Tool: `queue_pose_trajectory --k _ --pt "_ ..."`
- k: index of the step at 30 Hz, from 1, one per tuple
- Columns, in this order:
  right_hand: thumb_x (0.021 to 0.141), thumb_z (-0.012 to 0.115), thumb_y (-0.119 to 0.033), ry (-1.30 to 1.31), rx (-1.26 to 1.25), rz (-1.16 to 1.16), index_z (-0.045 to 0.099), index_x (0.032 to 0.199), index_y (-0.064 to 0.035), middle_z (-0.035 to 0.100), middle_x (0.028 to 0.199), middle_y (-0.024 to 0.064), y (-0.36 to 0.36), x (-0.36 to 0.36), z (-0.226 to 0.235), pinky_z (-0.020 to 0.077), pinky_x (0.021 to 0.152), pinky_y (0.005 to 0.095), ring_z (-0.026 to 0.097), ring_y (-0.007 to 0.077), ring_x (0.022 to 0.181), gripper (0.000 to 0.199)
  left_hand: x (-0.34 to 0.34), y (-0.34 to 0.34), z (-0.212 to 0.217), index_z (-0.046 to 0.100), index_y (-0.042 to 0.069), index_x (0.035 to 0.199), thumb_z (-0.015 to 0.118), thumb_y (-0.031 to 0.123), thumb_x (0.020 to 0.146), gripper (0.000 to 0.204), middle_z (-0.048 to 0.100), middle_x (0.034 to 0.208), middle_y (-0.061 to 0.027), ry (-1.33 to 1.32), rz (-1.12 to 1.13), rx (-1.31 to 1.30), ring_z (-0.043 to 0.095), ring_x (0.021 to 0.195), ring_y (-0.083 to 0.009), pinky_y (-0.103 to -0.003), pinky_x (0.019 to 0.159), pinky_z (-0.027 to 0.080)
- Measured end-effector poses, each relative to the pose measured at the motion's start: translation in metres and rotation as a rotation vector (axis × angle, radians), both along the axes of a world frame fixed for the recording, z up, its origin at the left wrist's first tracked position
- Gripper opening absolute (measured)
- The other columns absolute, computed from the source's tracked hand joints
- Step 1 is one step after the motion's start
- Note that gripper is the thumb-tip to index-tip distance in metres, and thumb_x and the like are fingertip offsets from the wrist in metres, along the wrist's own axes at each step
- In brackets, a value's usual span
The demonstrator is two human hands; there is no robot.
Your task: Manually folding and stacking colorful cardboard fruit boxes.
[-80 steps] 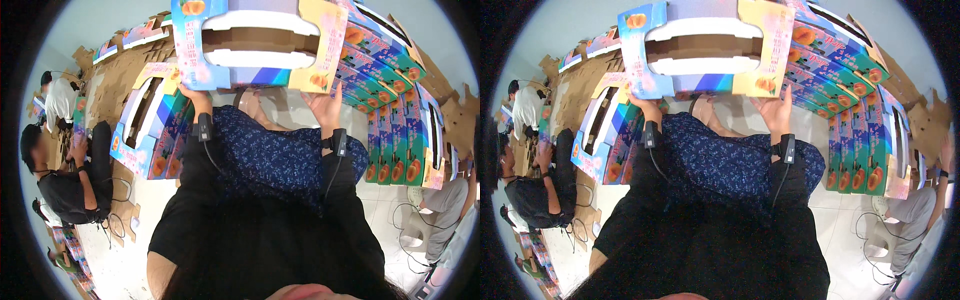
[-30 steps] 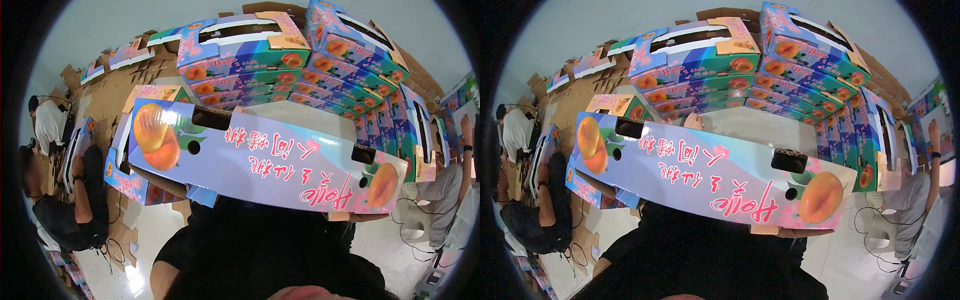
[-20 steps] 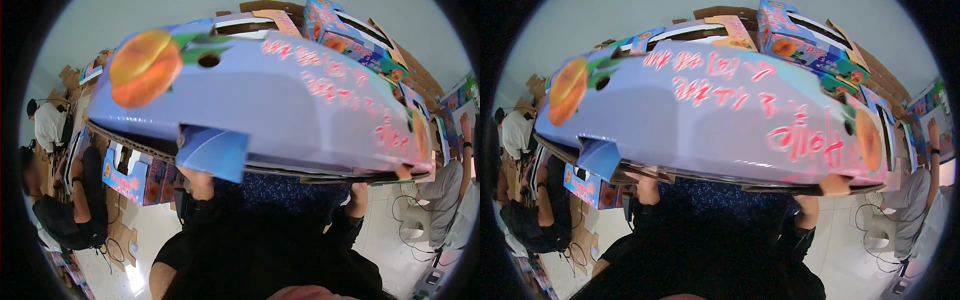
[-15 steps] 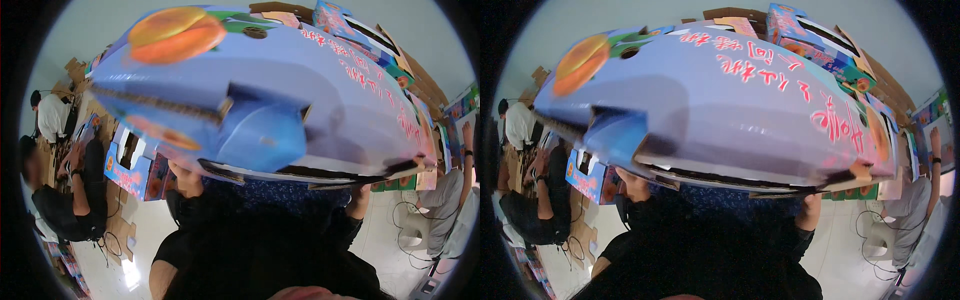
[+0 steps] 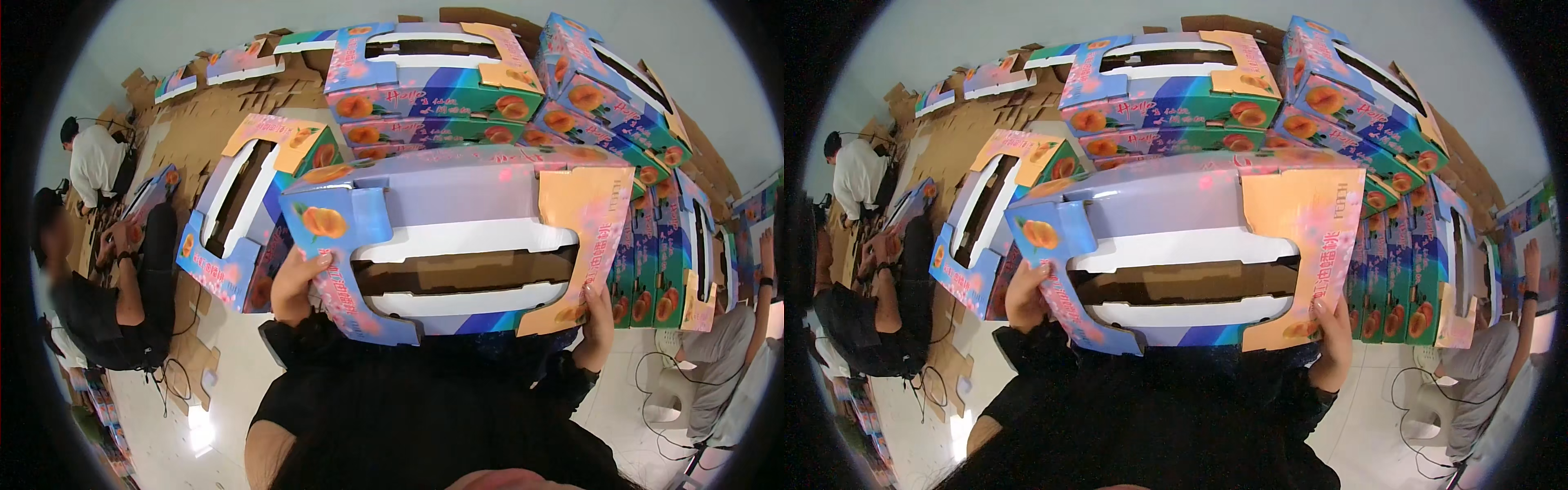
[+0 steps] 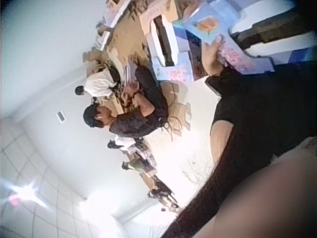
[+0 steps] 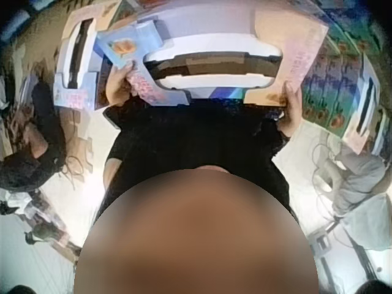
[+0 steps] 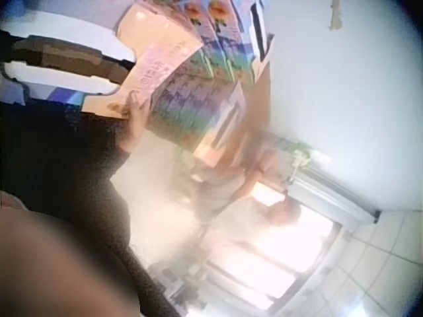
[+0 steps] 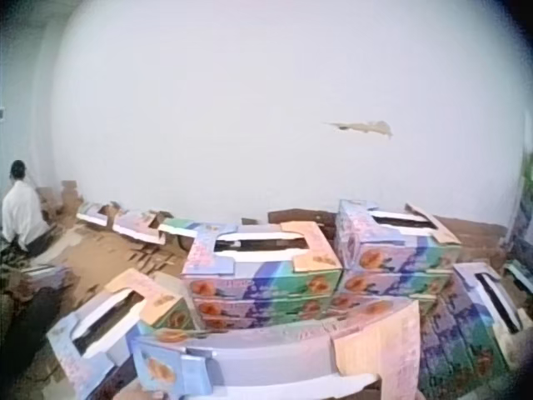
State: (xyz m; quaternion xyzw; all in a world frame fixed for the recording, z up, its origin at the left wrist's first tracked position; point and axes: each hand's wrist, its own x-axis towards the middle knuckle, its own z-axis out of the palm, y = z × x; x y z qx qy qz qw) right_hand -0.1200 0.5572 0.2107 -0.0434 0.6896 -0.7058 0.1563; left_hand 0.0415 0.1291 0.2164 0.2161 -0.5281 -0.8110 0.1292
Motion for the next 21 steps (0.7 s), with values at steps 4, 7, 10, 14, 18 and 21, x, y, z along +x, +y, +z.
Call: queue_pose_trajectory --k 4,7,10,14,18,21 --pt "0.079 0.062 -0.036 0.114 -0.081 0.146 0.029 0.137 0.0053 0.044 0.132 0.0139 -0.008 -0.009 0.02 0.031 0.102 0.0327 0.043 0.022 0.122 0.078 0.022 -0.018 0.001 0.045 0.0 0.123 0.062 0.026 0.08 0.053 0.058 0.103 -0.0056 0.211 0.14 -0.056 0.056 0.094 -0.0174 -0.03 0.086 0.043" --pt "0.081 0.055 -0.044 0.336 -0.242 0.305 0.021 0.14 0.0059 0.034 0.14 0.0185 -0.035 -0.021 0.042 0.0243 0.107 0.0382 0.034 0.028 0.13 0.084 0.032 -0.035 0.0 0.045 0.002 0.125 0.055 0.028 0.089 0.045 0.057 0.111 -0.0067 0.28 0.382 0.116 0.056 0.1 -0.0174 -0.031 0.089 0.043" --pt "0.079 0.054 -0.046 0.477 -0.357 0.301 0.014 0.141 0.0065 0.023 0.145 0.0223 -0.083 -0.039 0.057 0.0185 0.111 0.0417 0.025 0.0327 0.135 0.091 0.014 -0.012 0.032 0.043 0.003 0.129 0.051 0.036 0.091 0.051 0.057 0.114 -0.0085 0.3 0.8 -0.191 0.057 0.101 -0.0218 -0.034 0.09 0.044" --pt "0.076 0.059 -0.046 0.504 -0.367 0.318 0.02 0.141 -0.0016 0.029 0.143 0.0167 -0.191 -0.054 0.083 0.0302 0.105 0.048 0.029 0.0305 0.134 0.087 0.053 -0.015 0.023 0.041 0.003 0.13 0.05 0.038 0.091 0.054 0.055 0.117 -0.0098 0.319 1.058 -0.482 0.056 0.104 -0.0229 -0.035 0.092 0.043" --pt "0.082 0.061 -0.025 0.486 -0.562 0.448 0.023 0.135 0.0037 0.037 0.131 0.0157 -0.289 -0.059 0.086 0.0319 0.102 0.0355 0.039 0.0225 0.122 0.071 0.094 -0.02 0.002 0.039 0.002 0.131 0.049 0.04 0.091 0.056 0.054 0.12 -0.0111 0.336 1.172 -0.595 0.054 0.107 -0.024 -0.036 0.093 0.042" --pt "0.082 0.064 -0.027 0.575 -0.565 0.529 0.023 0.132 0.0039 0.04 0.125 0.0152 -0.342 -0.061 0.092 0.0347 0.1 0.0348 0.042 0.0214 0.118 0.072 0.119 -0.022 -0.006 0.038 0.002 0.132 0.048 0.041 0.091 0.058 0.052 0.122 -0.0121 0.361 1.256 -0.649 0.053 0.109 -0.0249 -0.037 0.094 0.042"
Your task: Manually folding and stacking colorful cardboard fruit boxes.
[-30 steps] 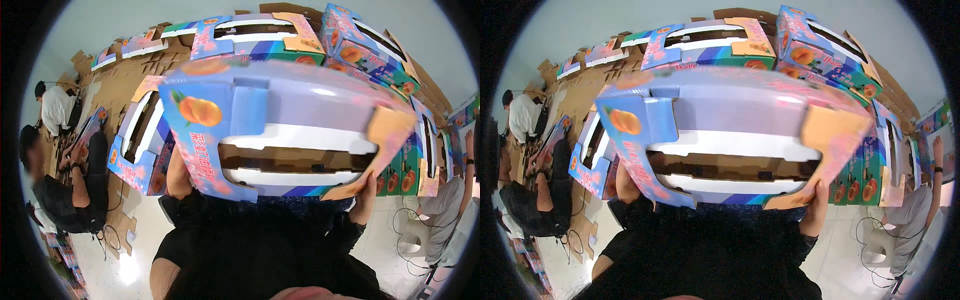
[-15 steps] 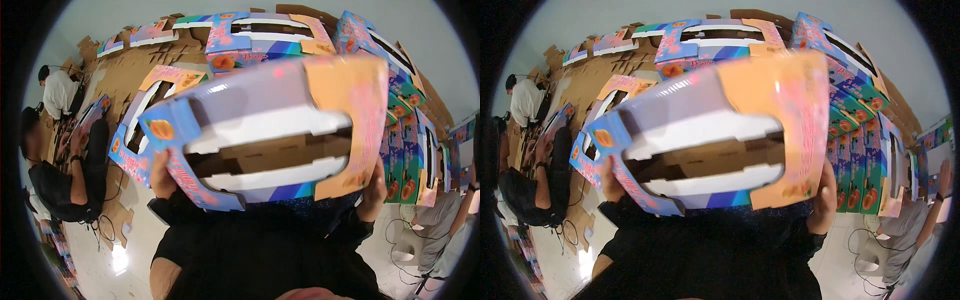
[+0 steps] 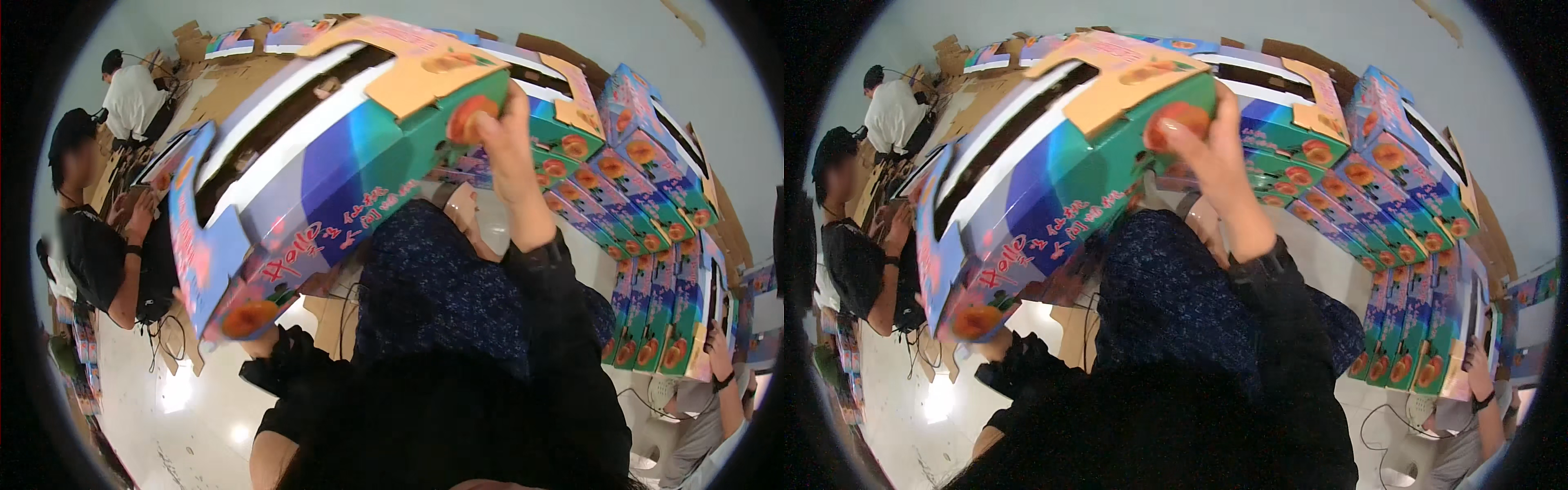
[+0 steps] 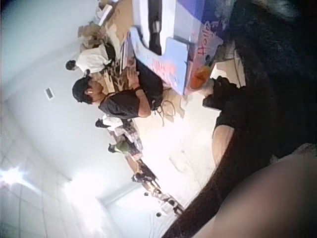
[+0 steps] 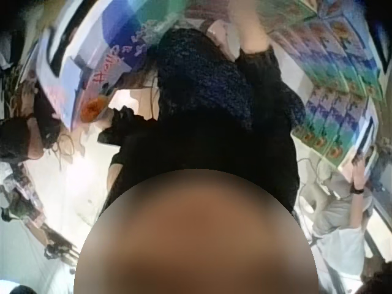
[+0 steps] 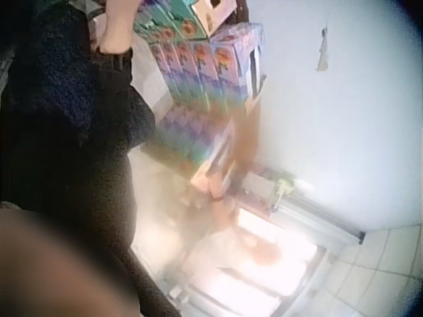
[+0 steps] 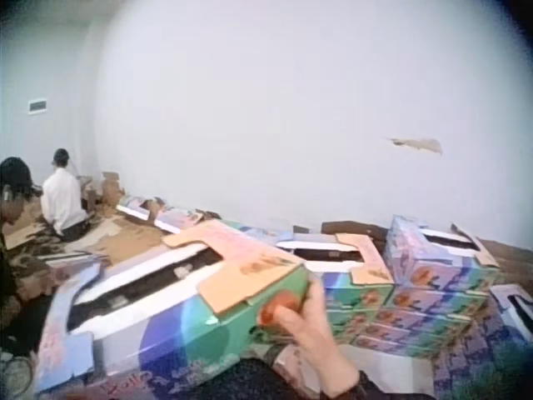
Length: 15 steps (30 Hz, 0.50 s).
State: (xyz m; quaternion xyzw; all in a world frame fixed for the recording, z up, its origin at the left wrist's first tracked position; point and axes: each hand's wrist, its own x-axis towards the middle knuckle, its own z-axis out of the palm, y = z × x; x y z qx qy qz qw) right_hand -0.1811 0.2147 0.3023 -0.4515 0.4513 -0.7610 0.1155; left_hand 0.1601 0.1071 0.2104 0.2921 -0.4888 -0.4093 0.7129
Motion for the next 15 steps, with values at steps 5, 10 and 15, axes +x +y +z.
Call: queue_pose_trajectory --k 5,10,15 --pt "0.086 0.064 -0.024 -0.061 0.057 0.233 0.024 0.129 0.003 0.046 0.116 0.0126 -0.08 0.006 -0.005 0.0428 0.09 0.0332 0.048 0.0178 0.106 0.064 0.028 -0.054 -0.017 0.035 0.001 0.134 0.046 0.044 0.09 0.062 0.05 0.126 -0.0137 0.122 -0.047 0.109 0.052 0.112 -0.0262 -0.039 0.096 0.041" --pt "0.084 0.067 -0.03 0.072 0.23 0.055 0.032 0.123 0.0025 0.055 0.1 0.0083 -0.134 -0.018 -0.073 0.0482 0.067 0.0256 0.056 0.0128 0.08 0.062 0.018 -0.129 -0.07 0.033 0.0 0.135 0.045 0.046 0.09 0.066 0.048 0.129 -0.0153 0.315 -0.361 0.316 0.05 0.115 -0.0276 -0.041 0.098 0.04" --pt "0.085 0.066 -0.029 -0.129 0.311 0.017 0.044 0.108 0.0012 0.058 0.084 0.0042 -0.14 0.006 -0.097 0.0461 0.058 0.0245 0.056 0.0099 0.067 0.044 0.041 -0.141 -0.084 0.04 -0.002 0.129 0.047 0.036 0.089 0.055 0.055 0.118 -0.0162 0.303 -0.458 0.383 0.058 0.103 -0.0288 -0.039 0.088 0.047"
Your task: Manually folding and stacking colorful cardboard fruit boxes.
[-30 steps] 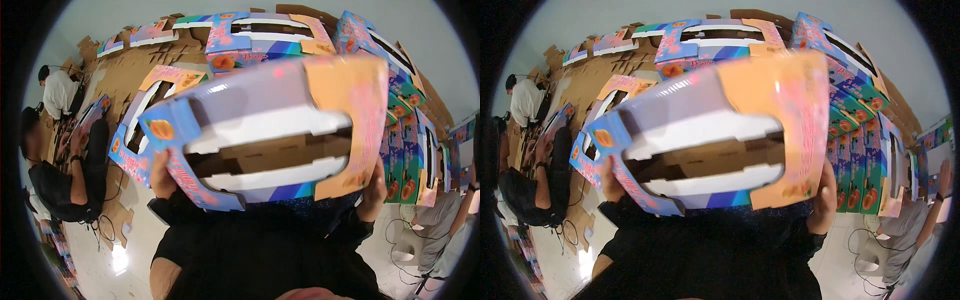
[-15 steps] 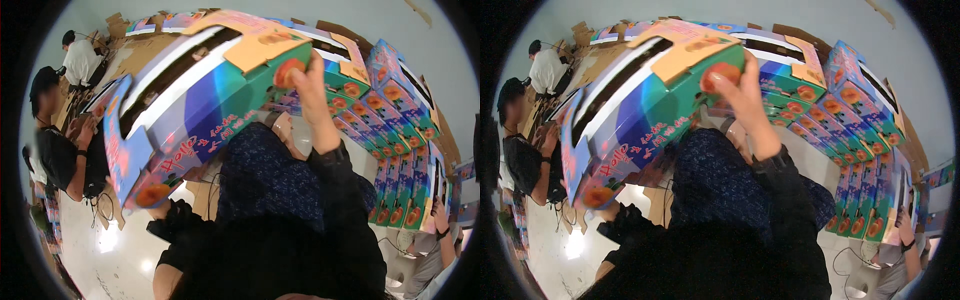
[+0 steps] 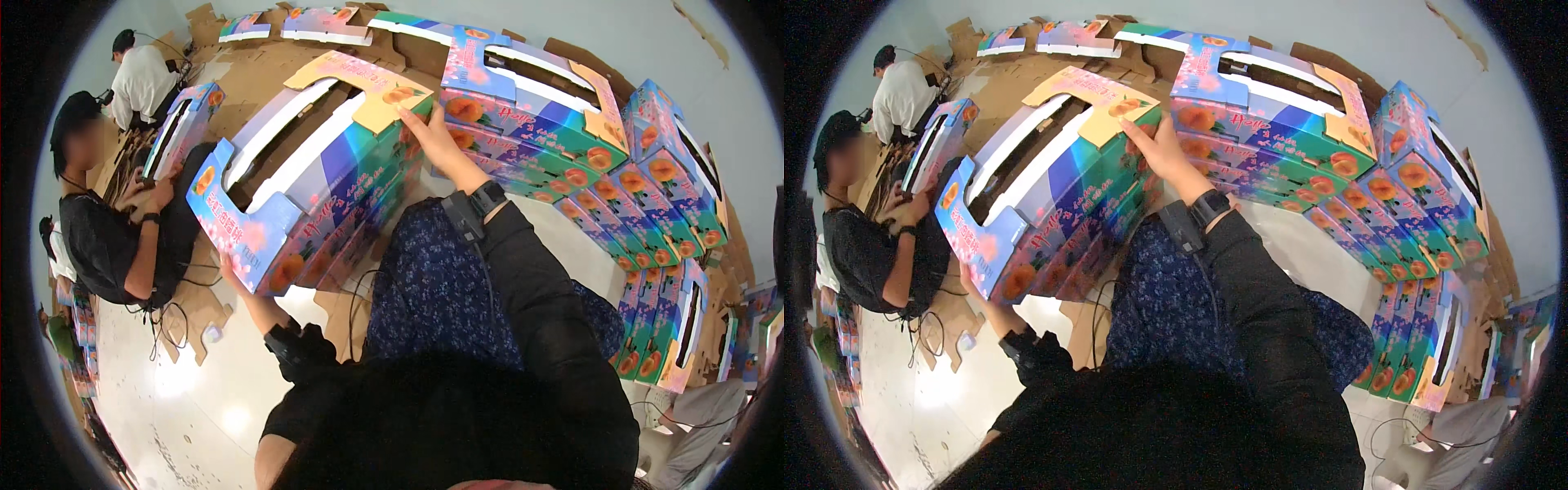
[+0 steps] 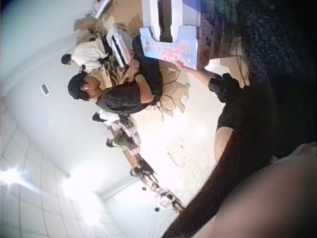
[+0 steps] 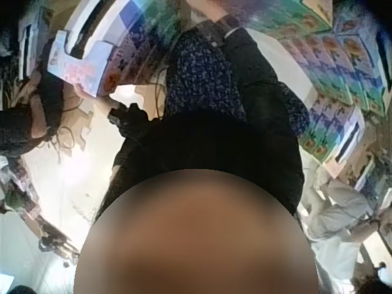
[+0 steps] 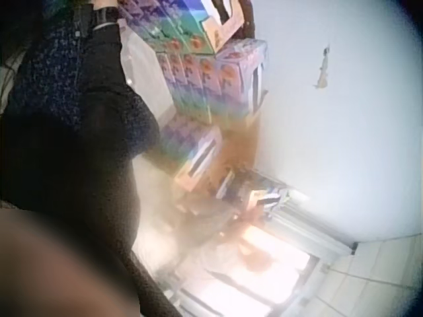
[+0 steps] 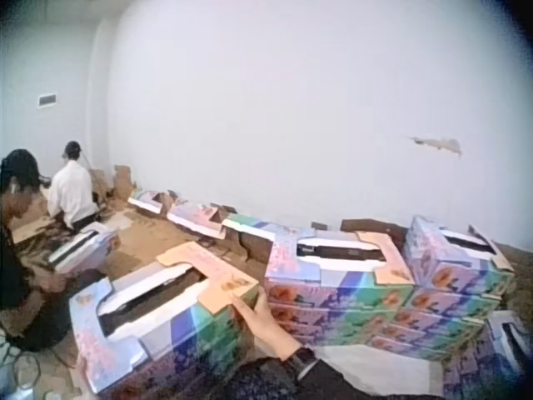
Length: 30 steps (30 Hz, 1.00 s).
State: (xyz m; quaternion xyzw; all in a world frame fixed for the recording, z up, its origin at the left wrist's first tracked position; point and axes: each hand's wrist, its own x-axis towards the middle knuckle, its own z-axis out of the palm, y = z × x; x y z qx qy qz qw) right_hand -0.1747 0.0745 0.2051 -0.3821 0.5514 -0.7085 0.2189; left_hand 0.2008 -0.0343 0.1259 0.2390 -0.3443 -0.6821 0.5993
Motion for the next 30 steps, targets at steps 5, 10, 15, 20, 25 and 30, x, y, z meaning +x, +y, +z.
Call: queue_pose_trajectory --k 5,10,15,20,25,30 --pt "0.084 0.066 -0.027 -0.1 0.002 0.1 0.037 0.11 0.0 0.057 0.079 0.0049 -0.008 -0.01 0.006 0.0458 0.056 0.0251 0.056 0.011 0.063 0.048 0.0 -0.023 0.001 0.044 -0.005 0.125 0.042 0.035 0.088 0.054 0.056 0.118 -0.0183 -0.282 0.066 0.035 0.057 0.106 -0.0295 -0.041 0.094 0.044" --pt "0.081 0.068 -0.024 -0.162 0.157 0.024 0.034 0.115 0.0008 0.056 0.073 0.0039 -0.014 -0.009 0.008 0.0446 0.052 0.0254 0.054 0.0115 0.06 0.055 0.009 -0.041 -0.017 0.044 -0.004 0.124 0.043 0.032 0.086 0.053 0.057 0.116 -0.0179 -0.211 0.004 0.045 0.057 0.105 -0.0304 -0.042 0.093 0.044" --pt "0.077 0.07 -0.03 -0.158 0.153 0.003 0.042 0.112 0.0003 0.06 0.082 0.0087 -0.021 -0.013 -0.005 0.0468 0.057 0.0274 0.058 0.0146 0.065 0.053 -0.009 -0.017 0.001 0.047 -0.005 0.118 0.051 0.026 0.083 0.046 0.059 0.107 -0.0175 0.038 -0.013 0.077 0.061 0.096 -0.0281 -0.038 0.085 0.049" --pt "0.07 0.072 -0.046 -0.021 0.198 -0.261 0.05 0.113 0.0011 0.06 0.106 0.0198 -0.03 -0.017 -0.031 0.0456 0.086 0.0369 0.059 0.0298 0.1 0.067 -0.02 0.0 0.015 0.043 -0.003 0.124 0.047 0.038 0.082 0.059 0.053 0.12 -0.0178 0.002 -0.024 0.042 0.052 0.112 -0.0288 -0.041 0.096 0.041" --pt "0.072 0.071 -0.042 -0.097 0.202 -0.165 0.051 0.11 0.0012 0.061 0.1 0.0163 -0.018 -0.01 -0.016 0.0476 0.08 0.0358 0.06 0.0273 0.093 0.061 -0.026 0.026 0.008 0.037 0.008 0.131 0.051 0.037 0.083 0.057 0.037 0.134 -0.0185 -0.394 0.294 -0.293 0.044 0.12 -0.033 -0.049 0.098 0.039" --pt "0.072 0.073 -0.032 -0.275 0.077 -0.074 0.051 0.105 0.0002 0.062 0.087 0.012 -0.007 -0.002 0.001 0.0504 0.068 0.0338 0.062 0.023 0.073 0.051 -0.022 0.043 0.02 0.026 0.006 0.139 0.056 0.031 0.082 0.069 0.029 0.141 -0.0176 -0.647 0.402 -0.424 0.027 0.133 -0.0321 -0.046 0.108 0.026"
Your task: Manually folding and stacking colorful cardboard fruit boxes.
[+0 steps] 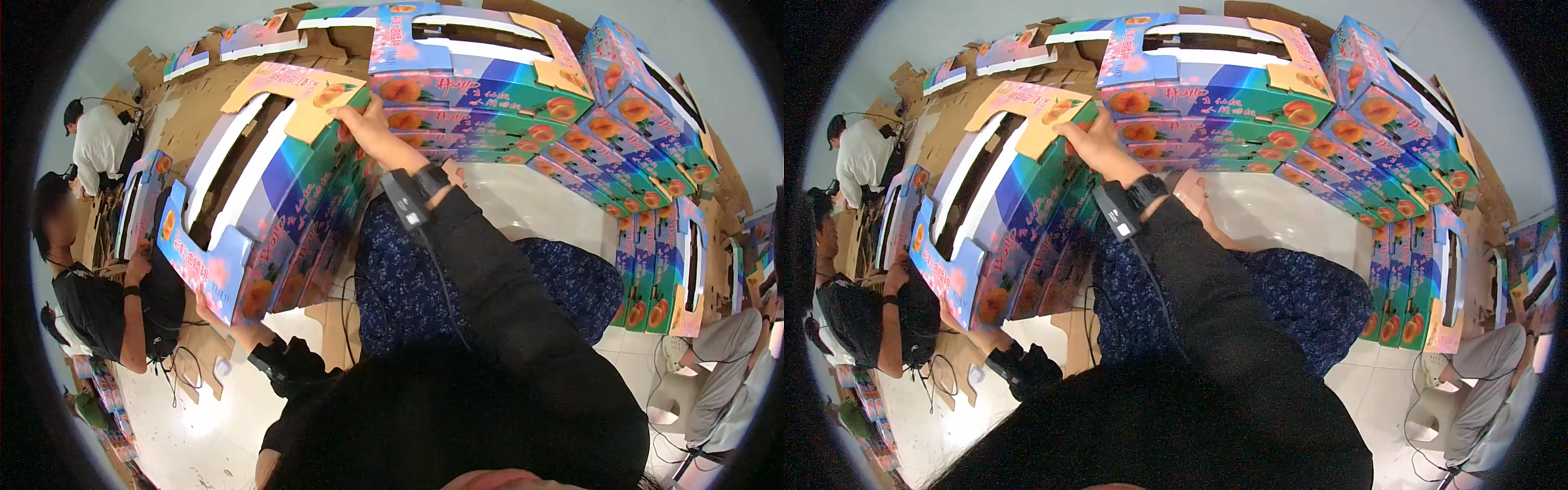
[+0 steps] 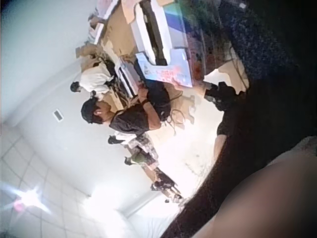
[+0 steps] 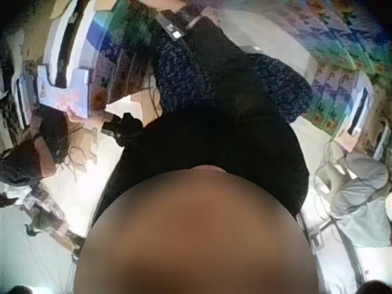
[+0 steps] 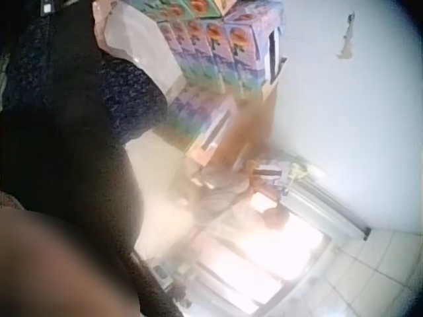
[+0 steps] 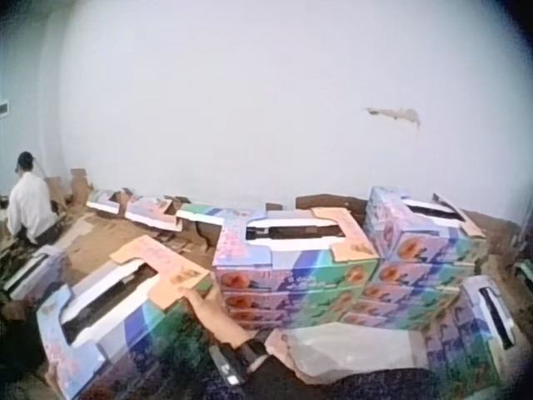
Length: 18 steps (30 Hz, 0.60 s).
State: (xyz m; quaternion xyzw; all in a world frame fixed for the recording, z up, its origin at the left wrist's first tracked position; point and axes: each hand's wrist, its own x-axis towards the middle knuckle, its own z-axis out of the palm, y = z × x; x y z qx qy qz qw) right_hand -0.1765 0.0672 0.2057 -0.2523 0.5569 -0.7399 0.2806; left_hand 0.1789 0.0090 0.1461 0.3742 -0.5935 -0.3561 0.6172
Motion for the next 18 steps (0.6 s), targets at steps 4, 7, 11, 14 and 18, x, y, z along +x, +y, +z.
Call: queue_pose_trajectory --k 4,7,11,14,18 --pt "0.073 0.074 -0.029 0.205 -0.044 -0.079 0.051 0.101 0.0003 0.06 0.09 0.0108 0.016 0.01 -0.008 0.0502 0.065 0.0348 0.061 0.0191 0.071 0.047 -0.001 0.014 0.014 0.023 0.005 0.14 0.055 0.031 0.083 0.07 0.025 0.143 -0.0171 -0.039 0.082 -0.065 0.023 0.134 -0.031 -0.045 0.108 0.022" --pt "0.078 0.071 -0.035 -0.013 -0.145 0.086 0.049 0.107 -0.0019 0.057 0.099 0.0073 0.088 0.05 0.028 0.0462 0.079 0.0327 0.056 0.0162 0.091 0.048 0.0 0.029 0.022 0.02 0.005 0.14 0.054 0.031 0.084 0.071 0.021 0.144 -0.0168 -0.061 0.107 -0.138 0.02 0.135 -0.0302 -0.044 0.109 0.02" --pt "0.09 0.055 -0.037 -0.12 -0.166 0.206 0.047 0.116 -0.0021 0.053 0.11 0.007 0.184 0.023 0.013 0.0374 0.095 0.0296 0.049 0.0164 0.106 0.044 -0.02 0.046 0.02 0.017 0.005 0.141 0.053 0.032 0.085 0.072 0.017 0.146 -0.0164 -0.031 -0.022 -0.125 0.016 0.136 -0.0294 -0.042 0.109 0.017" --pt "0.092 0.05 -0.036 -0.35 0.002 0.005 0.046 0.12 -0.0012 0.051 0.115 0.008 0.309 0.018 0.025 0.0347 0.099 0.032 0.048 0.02 0.11 0.045 -0.085 0.057 0.026 0.014 0.004 0.142 0.053 0.032 0.085 0.074 0.013 0.147 -0.0159 0.056 -0.378 -0.094 0.012 0.137 -0.0284 -0.041 0.11 0.014" --pt "0.091 0.05 -0.037 -0.286 0.031 -0.262 0.046 0.122 -0.0014 0.051 0.116 0.0088 0.42 0.047 0.027 0.0357 0.099 0.0334 0.049 0.0212 0.11 0.047 -0.154 0.09 0.019 0.011 0.004 0.143 0.052 0.032 0.086 0.076 0.009 0.149 -0.0155 0.129 -0.874 0.046 0.008 0.138 -0.0274 -0.04 0.11 0.01"
